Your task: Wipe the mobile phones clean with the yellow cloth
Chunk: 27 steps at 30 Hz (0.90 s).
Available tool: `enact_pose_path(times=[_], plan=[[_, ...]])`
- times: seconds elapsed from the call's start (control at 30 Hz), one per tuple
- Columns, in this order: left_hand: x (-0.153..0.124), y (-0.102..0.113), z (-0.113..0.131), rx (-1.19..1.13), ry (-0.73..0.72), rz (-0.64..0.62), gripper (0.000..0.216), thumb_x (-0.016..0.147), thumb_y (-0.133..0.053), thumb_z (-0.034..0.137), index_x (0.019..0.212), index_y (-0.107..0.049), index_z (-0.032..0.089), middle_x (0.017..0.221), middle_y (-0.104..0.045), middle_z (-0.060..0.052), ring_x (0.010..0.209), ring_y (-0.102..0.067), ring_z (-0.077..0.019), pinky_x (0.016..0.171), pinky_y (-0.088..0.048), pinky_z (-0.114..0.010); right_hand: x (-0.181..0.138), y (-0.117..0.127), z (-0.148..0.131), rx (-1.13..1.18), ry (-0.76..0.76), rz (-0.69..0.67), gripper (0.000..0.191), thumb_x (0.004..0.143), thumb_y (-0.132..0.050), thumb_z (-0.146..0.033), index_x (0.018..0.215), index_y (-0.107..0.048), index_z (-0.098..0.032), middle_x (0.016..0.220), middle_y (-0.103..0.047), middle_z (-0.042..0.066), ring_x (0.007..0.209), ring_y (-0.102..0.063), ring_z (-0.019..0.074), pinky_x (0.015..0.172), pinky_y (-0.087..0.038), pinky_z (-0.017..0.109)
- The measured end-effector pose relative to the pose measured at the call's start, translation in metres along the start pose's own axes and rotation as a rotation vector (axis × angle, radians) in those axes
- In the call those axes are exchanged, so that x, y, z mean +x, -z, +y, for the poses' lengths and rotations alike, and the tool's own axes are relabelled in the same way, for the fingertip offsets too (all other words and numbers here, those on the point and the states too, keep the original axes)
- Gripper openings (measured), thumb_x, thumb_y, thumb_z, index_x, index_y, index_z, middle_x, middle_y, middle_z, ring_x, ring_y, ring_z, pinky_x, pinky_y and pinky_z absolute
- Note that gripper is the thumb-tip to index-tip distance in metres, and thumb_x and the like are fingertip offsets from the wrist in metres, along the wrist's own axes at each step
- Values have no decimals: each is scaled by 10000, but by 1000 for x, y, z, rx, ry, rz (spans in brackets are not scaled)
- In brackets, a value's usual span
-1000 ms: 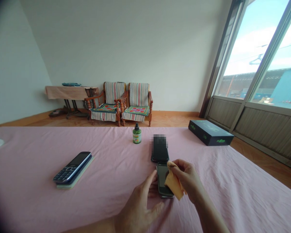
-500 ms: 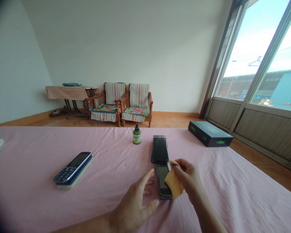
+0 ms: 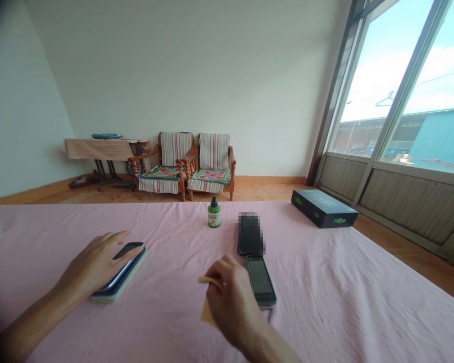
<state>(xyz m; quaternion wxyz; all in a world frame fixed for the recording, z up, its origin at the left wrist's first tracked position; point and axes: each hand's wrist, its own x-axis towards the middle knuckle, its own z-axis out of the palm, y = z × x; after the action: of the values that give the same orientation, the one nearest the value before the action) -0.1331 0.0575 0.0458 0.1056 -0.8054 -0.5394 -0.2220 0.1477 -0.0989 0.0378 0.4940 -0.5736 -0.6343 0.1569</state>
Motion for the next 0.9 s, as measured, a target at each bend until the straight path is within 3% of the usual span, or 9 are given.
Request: enact_pose_path(times=[0.13, 0.3, 0.5, 0.6, 0.7, 0.8, 0.9], plan=[[-5, -6, -7, 92, 45, -195, 631, 827, -450, 609, 1193, -561, 107, 1058, -624, -164, 1028, -581, -358, 869, -458, -429, -6, -45, -9, 2, 103, -159, 363, 578, -437, 89, 733, -647, -163, 795, -605, 17, 681, -584, 109, 579, -385, 187], [-13, -9, 0, 128, 62, -264, 528, 828, -488, 443, 1262, -486, 142, 1072, -605, -146, 1022, -597, -323, 819, -473, -386, -6, -70, 11, 29, 77, -111, 364, 579, -428, 101, 709, -639, -166, 769, -604, 10, 695, -584, 110, 596, -388, 177], [-13, -2, 2, 136, 135, -269, 496, 837, -469, 379, 1284, -449, 165, 1064, -631, -133, 991, -624, -317, 777, -489, -386, -4, -63, 23, 75, 42, -19, 325, 623, -442, 76, 705, -640, -169, 737, -603, 10, 682, -588, 120, 592, -395, 185], [-15, 2, 16, 82, 93, -145, 517, 836, -470, 367, 1315, -432, 176, 1103, -625, -122, 1023, -608, -314, 801, -494, -394, -1, -55, 20, 98, 69, 17, 273, 654, -469, 36, 711, -637, -171, 716, -597, 9, 661, -579, 125, 584, -393, 196], [-23, 0, 41, -162, -20, -49, 520, 835, -483, 349, 1334, -420, 216, 1210, -597, -89, 1098, -582, -275, 908, -472, -378, 2, -47, 17, 119, 83, 55, 219, 695, -486, -11, 718, -629, -175, 716, -590, 12, 661, -574, 132, 571, -392, 201], [-34, -9, 68, -408, -109, -165, 526, 798, -557, 306, 1307, -466, 212, 1282, -576, -85, 1168, -548, -267, 998, -435, -376, 3, -41, 17, 122, 77, 83, 198, 727, -492, -39, 734, -631, -180, 727, -590, 15, 669, -576, 138, 573, -400, 205], [-42, -19, 86, -440, -112, -236, 563, 745, -592, 217, 1297, -484, 224, 1249, -602, -80, 1167, -546, -272, 1008, -427, -395, 4, -36, 21, 107, 68, 82, 192, 745, -494, -51, 750, -634, -183, 741, -591, 19, 674, -577, 144, 587, -415, 212]])
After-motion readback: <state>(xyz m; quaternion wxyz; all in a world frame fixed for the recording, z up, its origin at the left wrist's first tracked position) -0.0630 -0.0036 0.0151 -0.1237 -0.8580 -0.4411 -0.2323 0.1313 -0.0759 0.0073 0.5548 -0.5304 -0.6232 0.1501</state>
